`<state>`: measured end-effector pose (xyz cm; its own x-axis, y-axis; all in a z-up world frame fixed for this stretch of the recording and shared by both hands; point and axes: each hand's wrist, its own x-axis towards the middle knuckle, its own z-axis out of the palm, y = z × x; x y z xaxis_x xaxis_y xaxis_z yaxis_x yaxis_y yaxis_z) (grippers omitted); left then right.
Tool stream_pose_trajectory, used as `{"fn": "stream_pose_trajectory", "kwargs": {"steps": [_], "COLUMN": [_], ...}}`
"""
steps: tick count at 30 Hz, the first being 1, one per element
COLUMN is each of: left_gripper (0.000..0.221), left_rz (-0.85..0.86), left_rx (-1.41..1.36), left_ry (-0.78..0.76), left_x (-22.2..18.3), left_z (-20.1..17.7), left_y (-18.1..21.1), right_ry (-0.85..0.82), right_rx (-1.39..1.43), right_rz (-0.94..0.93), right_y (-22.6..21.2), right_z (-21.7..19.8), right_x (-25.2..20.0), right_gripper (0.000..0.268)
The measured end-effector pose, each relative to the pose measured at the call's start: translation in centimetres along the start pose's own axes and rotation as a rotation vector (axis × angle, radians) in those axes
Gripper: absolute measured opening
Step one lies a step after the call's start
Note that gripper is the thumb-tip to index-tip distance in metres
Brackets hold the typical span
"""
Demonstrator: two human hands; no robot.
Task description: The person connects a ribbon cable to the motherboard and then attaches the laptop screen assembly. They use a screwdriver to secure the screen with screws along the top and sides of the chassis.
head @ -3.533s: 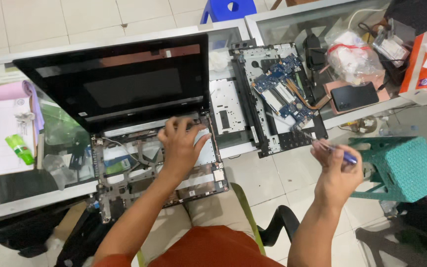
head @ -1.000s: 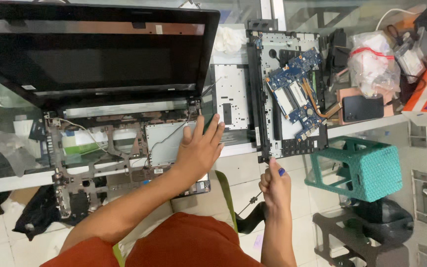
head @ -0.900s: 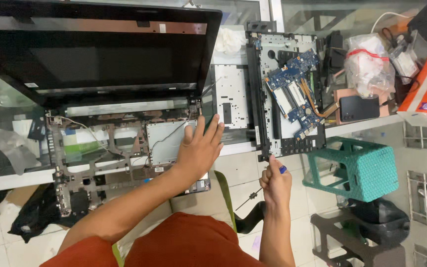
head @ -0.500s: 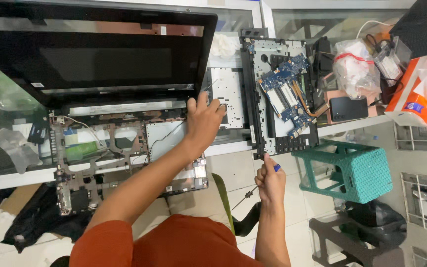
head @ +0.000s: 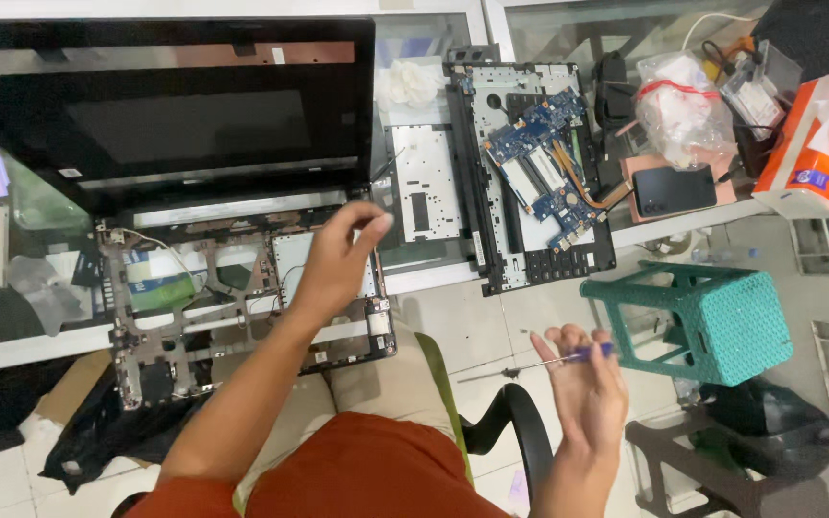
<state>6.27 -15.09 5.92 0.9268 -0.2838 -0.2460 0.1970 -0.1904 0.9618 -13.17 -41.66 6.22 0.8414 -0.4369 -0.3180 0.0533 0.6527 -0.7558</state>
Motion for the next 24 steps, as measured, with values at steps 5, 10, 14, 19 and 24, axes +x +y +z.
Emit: {"fn": "stream_pose_trajectory", "kwargs": {"steps": [5, 10, 14, 19, 24], "left_gripper": [0.026, 0.025, 0.009, 0.051, 0.067], "left_rz": [-0.125, -0.104, -0.034, -0.037, 0.041], "left_rx": [-0.383, -0.694, -0.803, -0.992, -0.982], "left_ry": [0.056, 0.052, 0.107, 0.146, 0.115], "left_x": [-6.3, -11.2, -14.1, -16.9, -19.7], "left_z": [-1.9, -0.4, 0.8, 0.6, -0.5], "left_y": [-1.8, -4.7, -6.2, -7.0, -6.4], "right_ry": [-0.063, 0.029, 0.039, -0.046, -0.035], "right_rx": [-0.358, -0.376, -0.274, -0.189, -0.272], "right_rz": [-0.184, -0.339, -0.396, -0.483, -0.434], "right_y": [-0.8, 2.1, 3.8, 5.6, 6.9], "right_z": [0.9, 1.5, 4.0, 5.0, 6.5], "right_x": [-1.7, -3.1, -5.2, -7.6, -9.7], "right_gripper": [0.015, 0.017, 0.032, 0.03, 0.034]}}
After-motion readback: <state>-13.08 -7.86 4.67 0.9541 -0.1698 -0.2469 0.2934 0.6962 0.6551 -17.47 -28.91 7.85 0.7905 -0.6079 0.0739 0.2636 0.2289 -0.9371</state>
